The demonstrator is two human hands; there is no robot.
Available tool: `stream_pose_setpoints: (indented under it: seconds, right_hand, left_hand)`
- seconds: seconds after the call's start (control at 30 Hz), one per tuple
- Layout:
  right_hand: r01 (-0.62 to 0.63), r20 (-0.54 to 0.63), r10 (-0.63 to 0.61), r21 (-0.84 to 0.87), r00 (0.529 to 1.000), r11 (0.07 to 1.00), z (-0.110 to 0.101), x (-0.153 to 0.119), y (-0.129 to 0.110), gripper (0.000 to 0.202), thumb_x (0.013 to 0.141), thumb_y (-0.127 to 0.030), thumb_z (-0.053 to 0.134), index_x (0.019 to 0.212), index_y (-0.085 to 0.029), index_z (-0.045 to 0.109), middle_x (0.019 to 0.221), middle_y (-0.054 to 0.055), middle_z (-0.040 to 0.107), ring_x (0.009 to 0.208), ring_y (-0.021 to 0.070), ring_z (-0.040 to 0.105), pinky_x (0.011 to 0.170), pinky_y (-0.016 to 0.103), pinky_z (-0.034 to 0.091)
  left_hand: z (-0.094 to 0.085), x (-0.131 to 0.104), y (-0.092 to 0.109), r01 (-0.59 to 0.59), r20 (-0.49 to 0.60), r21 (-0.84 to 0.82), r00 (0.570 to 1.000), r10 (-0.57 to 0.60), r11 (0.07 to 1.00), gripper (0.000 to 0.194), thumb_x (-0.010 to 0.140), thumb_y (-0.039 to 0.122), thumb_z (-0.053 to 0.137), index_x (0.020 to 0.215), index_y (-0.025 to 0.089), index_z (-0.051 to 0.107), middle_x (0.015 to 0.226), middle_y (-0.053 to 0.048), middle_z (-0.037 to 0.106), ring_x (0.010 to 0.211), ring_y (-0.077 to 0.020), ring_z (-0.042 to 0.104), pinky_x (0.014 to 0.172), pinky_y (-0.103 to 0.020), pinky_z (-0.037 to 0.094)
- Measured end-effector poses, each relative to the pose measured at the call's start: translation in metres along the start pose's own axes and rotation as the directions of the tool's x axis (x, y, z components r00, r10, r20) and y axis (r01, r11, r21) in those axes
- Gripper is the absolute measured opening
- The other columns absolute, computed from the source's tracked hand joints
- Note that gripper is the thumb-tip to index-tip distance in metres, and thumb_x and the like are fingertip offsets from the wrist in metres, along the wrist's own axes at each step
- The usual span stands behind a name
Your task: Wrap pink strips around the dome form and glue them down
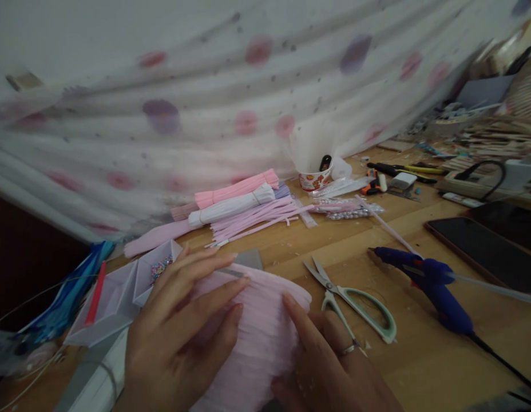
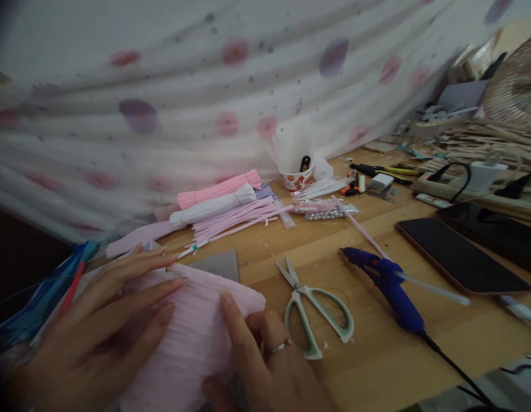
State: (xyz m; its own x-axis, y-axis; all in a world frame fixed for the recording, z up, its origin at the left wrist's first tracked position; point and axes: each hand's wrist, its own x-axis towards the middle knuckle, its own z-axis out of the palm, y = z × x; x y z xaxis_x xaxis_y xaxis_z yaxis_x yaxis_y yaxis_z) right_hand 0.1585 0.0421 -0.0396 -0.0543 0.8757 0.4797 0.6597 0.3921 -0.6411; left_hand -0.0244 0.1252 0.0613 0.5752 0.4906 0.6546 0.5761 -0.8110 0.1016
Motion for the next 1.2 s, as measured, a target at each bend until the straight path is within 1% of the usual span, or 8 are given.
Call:
stream_pose_setpoints:
  seconds: [0.07,0.17,0.33,0.53,0.77,0.97,1.07,1.2]
  right_hand:
    - [0.002,0.002,-0.002,0.006,1.000,1.000,-0.0006,0.0001,-0.0003,0.087,0.090,-0.022,0.060,0.160,-0.034,0.009,0.109,0.010,0.061,0.084,0.0231,0.072,0.068,0.034,0.062]
    - [-0.006,0.006,0.006,0.013,1.000,1.000,-0.0022,0.0005,-0.0015,0.087,0.091,-0.023,0.059,0.160,-0.035,0.008,0.112,0.011,0.060,0.087,0.0244,0.072,0.070,0.035,0.063]
    - [-0.031,0.029,0.030,0.026,0.999,0.999,-0.0027,0.0006,-0.0015,0.090,0.090,-0.024,0.061,0.160,-0.038,0.006,0.109,0.010,0.061,0.083,0.0253,0.072,0.068,0.039,0.064]
    - [-0.056,0.025,0.055,0.016,0.998,0.998,-0.0013,-0.0001,0.0000,0.095,0.087,-0.024,0.064,0.160,-0.040,0.005,0.111,0.011,0.061,0.083,0.0269,0.072,0.065,0.040,0.065]
    - [-0.042,-0.030,0.043,0.028,0.999,0.999,0.0014,0.0001,0.0018,0.089,0.089,-0.028,0.064,0.160,-0.038,0.013,0.106,0.009,0.063,0.078,0.0243,0.071,0.064,0.035,0.063]
    - [-0.038,-0.004,0.039,0.014,0.999,0.999,-0.0003,-0.0007,0.0023,0.085,0.093,-0.034,0.061,0.160,-0.037,0.011,0.110,0.012,0.062,0.082,0.0254,0.072,0.064,0.035,0.063]
    - [-0.024,-0.017,0.024,0.009,1.000,1.000,-0.0012,0.0006,0.0026,0.076,0.095,-0.038,0.057,0.159,-0.034,0.016,0.110,0.011,0.062,0.083,0.0249,0.071,0.066,0.034,0.063]
    - [0.000,-0.080,0.005,0.058,0.997,0.998,-0.0022,0.0010,0.0015,0.063,0.099,-0.040,0.050,0.157,-0.030,0.026,0.112,0.010,0.063,0.087,0.0224,0.070,0.072,0.031,0.061]
  left_hand:
    - [-0.0011,-0.0004,-0.0002,-0.009,-0.003,0.002,1.000,0.009,1.000,0.039,0.084,0.006,0.064,0.115,0.028,0.065,0.132,-0.001,0.060,0.123,-0.0231,0.056,0.112,-0.047,0.041]
    - [-0.0021,-0.0007,-0.0005,-0.029,-0.048,-0.003,0.998,0.029,1.000,0.037,0.083,0.004,0.064,0.114,0.024,0.066,0.128,-0.002,0.064,0.120,-0.0217,0.058,0.113,-0.044,0.041]
    - [-0.0002,-0.0013,-0.0008,-0.032,-0.052,0.010,0.998,0.033,0.999,0.035,0.085,0.003,0.060,0.113,0.024,0.067,0.128,-0.003,0.064,0.119,-0.0214,0.059,0.108,-0.043,0.046]
    - [0.0018,-0.0006,-0.0012,-0.021,-0.061,-0.005,0.998,0.021,1.000,0.036,0.085,0.003,0.060,0.113,0.024,0.068,0.128,-0.004,0.065,0.117,-0.0235,0.061,0.107,-0.048,0.046]
    - [0.0020,0.0010,0.0002,-0.004,-0.053,0.002,0.999,0.004,1.000,0.032,0.086,0.002,0.059,0.111,0.020,0.069,0.126,-0.006,0.065,0.118,-0.0209,0.060,0.107,-0.043,0.046]
    - [0.0018,0.0010,0.0007,-0.003,-0.047,0.018,0.999,0.004,1.000,0.032,0.087,0.003,0.058,0.111,0.020,0.070,0.126,-0.005,0.065,0.119,-0.0203,0.059,0.108,-0.043,0.044]
    - [0.0023,0.0013,0.0009,0.010,-0.056,0.011,0.998,-0.010,1.000,0.033,0.087,0.003,0.058,0.112,0.021,0.069,0.126,-0.005,0.065,0.118,-0.0207,0.060,0.108,-0.044,0.044]
    - [0.0042,0.0004,0.0010,0.036,-0.102,-0.036,0.994,-0.040,0.999,0.033,0.085,0.003,0.062,0.111,0.023,0.069,0.124,-0.004,0.068,0.115,-0.0212,0.063,0.106,-0.046,0.047]
